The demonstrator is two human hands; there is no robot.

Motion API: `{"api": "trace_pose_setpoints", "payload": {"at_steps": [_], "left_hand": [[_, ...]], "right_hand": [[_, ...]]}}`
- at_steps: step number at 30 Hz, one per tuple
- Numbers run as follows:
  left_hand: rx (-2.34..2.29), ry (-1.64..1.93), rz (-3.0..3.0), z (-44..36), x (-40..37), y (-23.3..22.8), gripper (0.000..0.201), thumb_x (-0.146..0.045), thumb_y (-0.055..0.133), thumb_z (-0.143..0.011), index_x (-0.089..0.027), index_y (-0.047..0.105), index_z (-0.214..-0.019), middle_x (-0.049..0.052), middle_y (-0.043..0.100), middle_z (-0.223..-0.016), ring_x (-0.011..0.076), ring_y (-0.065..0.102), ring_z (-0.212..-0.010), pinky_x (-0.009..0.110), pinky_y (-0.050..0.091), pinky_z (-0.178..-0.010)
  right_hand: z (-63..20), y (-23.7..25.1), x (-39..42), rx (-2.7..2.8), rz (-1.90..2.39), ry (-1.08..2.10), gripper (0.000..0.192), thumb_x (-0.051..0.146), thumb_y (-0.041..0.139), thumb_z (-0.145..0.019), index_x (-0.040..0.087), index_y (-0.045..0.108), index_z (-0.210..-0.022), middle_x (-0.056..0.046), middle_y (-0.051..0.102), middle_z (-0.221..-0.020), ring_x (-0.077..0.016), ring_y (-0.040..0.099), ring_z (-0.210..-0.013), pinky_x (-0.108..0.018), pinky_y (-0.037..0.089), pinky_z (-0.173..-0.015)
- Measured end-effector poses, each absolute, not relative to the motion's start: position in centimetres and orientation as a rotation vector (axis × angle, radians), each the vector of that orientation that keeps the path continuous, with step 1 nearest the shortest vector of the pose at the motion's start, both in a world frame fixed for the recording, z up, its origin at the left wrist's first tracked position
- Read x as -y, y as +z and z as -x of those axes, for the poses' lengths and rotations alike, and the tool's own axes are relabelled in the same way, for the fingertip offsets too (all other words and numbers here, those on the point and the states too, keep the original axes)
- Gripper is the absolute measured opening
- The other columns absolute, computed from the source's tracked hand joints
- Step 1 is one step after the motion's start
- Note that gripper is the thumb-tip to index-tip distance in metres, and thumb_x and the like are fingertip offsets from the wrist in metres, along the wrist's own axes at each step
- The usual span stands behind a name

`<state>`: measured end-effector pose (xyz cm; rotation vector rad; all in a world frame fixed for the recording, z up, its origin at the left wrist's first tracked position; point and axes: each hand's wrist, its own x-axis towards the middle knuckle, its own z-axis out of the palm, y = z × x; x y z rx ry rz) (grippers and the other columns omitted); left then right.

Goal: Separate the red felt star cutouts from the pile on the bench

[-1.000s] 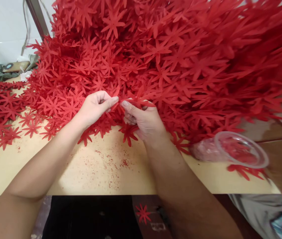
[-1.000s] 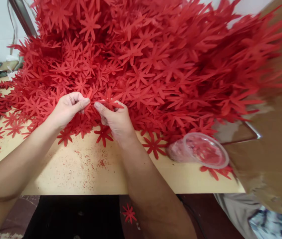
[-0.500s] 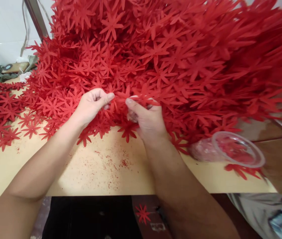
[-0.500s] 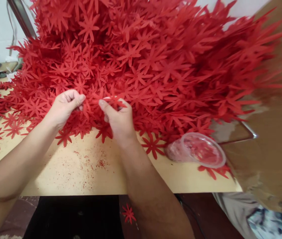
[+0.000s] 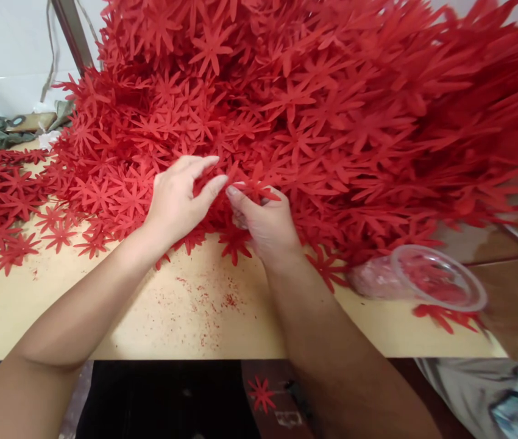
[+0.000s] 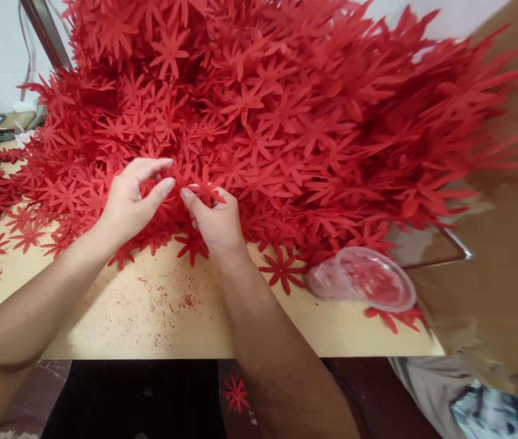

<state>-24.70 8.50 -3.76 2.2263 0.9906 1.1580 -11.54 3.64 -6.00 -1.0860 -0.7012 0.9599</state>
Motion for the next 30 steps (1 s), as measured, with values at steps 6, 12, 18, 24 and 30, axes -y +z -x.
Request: {"api": "trace_pose_setpoints", "payload": {"at_steps": [6,12,18,24,30], "left_hand": [[-0.983,1.013,-1.99,24.3,-9.3,-4.7,0.018,-0.022,0.055,-0.084,-0.015,0.067,-0.096,0.004,0.069,-0.087,0.0135,0.062,-0.081,0.029,0.051,-0.081],[-1.208,1.382,-2.323,25.6,-9.9,-4.7,0.035,-0.025,0.061,-0.081,-0.022,0.061,-0.116,0.009,0.054,-0.133,0.0262,0.045,-0.13,0.045,0.033,-0.111],[-0.915,1.047,-2.181,24.3,-8.4,-4.0,0.024,-0.038,0.056,-0.086,-0.018,0.067,-0.094,0.006,0.068,-0.102,0.0178,0.063,-0.096,0.033,0.049,-0.09],[-0.979,1.148,-1.891,24.6,-9.6,-4.3,0.019,-0.033,0.056,-0.086,-0.016,0.062,-0.079,0.003,0.066,-0.077,0.0122,0.06,-0.074,0.026,0.049,-0.074],[-1.168,1.473,-2.152,25.4,-9.3,-3.9,0.023,-0.032,0.062,-0.081,-0.021,0.062,-0.101,0.009,0.062,-0.119,0.023,0.051,-0.119,0.037,0.038,-0.103]], "right_hand": [[11.6,-5.5,-3.2,0.794,1.069,1.061,0.034,0.045,0.081,-0.059,0.02,0.061,-0.069,0.009,0.04,-0.045,-0.0012,0.027,-0.037,-0.018,0.018,-0.035],[11.4,-5.3,-3.1,0.802,1.076,1.291,0.035,0.05,0.07,-0.073,0.018,0.056,-0.075,0.007,0.047,-0.052,-0.0003,0.026,-0.036,-0.02,0.019,-0.036],[11.6,-5.3,-2.7,0.87,0.996,1.453,0.043,0.042,0.083,-0.056,0.018,0.051,-0.068,0.007,0.049,-0.049,0.0001,0.028,-0.037,-0.019,0.015,-0.038],[11.6,-5.0,-2.5,0.889,1.002,1.503,0.038,0.036,0.082,-0.056,0.017,0.054,-0.073,0.007,0.054,-0.055,0.0007,0.027,-0.038,-0.018,0.016,-0.038],[11.2,-5.3,-3.1,0.725,0.958,1.423,0.022,0.029,0.062,-0.068,0.019,0.059,-0.087,0.003,0.061,-0.069,-0.0038,0.039,-0.044,-0.02,0.03,-0.04]]}}
